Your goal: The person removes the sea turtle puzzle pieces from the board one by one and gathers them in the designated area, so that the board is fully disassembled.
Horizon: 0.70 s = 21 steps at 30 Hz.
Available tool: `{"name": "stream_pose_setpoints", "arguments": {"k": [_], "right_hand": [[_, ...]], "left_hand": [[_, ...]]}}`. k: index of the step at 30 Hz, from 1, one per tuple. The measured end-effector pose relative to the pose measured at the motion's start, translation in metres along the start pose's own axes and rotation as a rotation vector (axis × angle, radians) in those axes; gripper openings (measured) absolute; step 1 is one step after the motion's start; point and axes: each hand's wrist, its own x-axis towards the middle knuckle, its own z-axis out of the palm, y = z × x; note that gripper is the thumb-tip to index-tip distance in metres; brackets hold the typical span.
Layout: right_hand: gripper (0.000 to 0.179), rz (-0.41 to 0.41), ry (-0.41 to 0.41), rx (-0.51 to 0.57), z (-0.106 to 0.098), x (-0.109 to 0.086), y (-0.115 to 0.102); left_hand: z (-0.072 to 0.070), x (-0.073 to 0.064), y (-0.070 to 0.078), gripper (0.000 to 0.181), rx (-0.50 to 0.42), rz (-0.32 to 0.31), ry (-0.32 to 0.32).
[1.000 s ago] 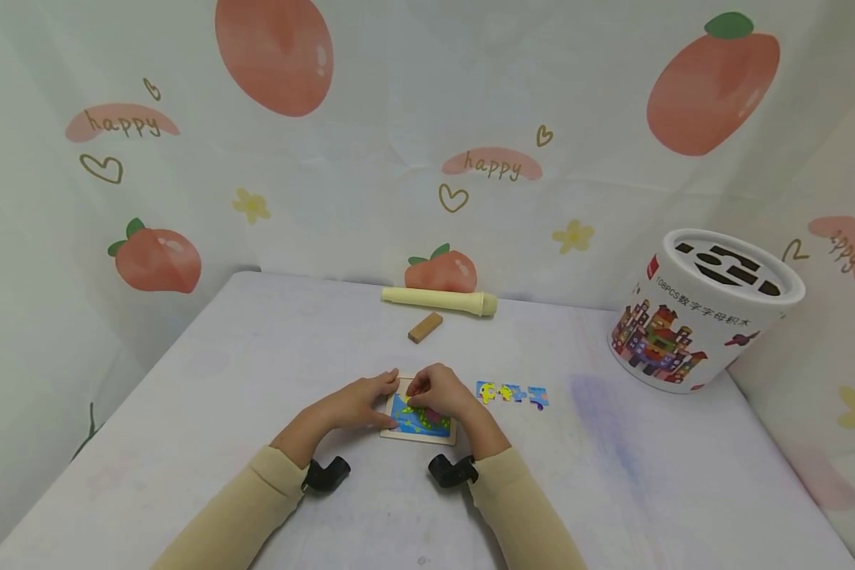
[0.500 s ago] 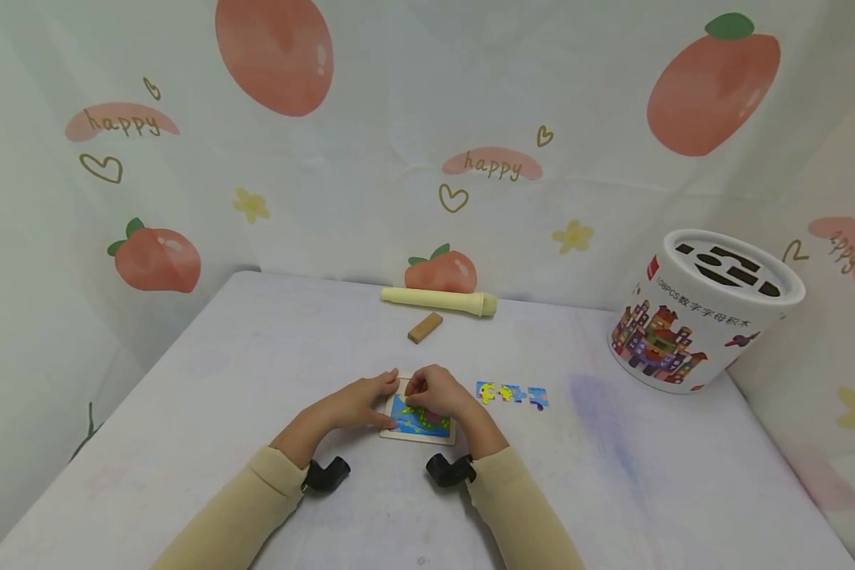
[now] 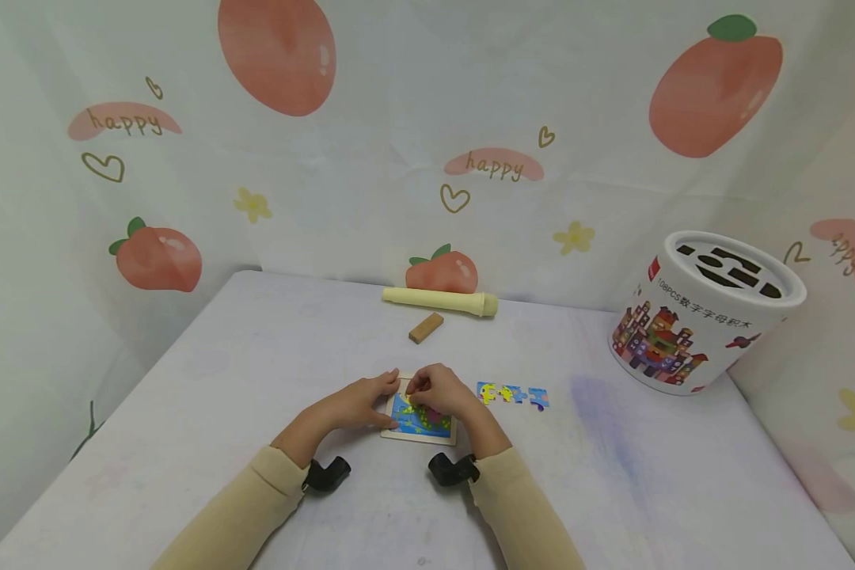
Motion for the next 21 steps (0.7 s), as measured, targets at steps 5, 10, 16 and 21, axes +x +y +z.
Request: {"name": "stream_pose_setpoints", "arguments": {"k": [5,10,16,21], "right_hand": [[0.012,-0.008,-0.008,0.017,-0.0009,-0.0005,0.0005],[0.011,-0.008,-0.006,0.029,-0.0015,-0.0009,0.0013],[0.01,-0.007,-0.006,0.07,-0.0014,0.0002,0.0046],[0.012,0.027,0.019,0.112,-0.0013,0.0004,0.0073]], "left_hand": [[0.0003,0.001,-0.0008,0.075,0.001,0.001,-0.005],[0.0004,0.0016,-0.0011,0.075,0.001,0.002,-0.01],[0.0001,0.0012,-0.0012,0.075,-0.004,0.001,-0.007],[0.0007,0.002,-0.002,0.075,0.004,0.005,-0.007]]}}
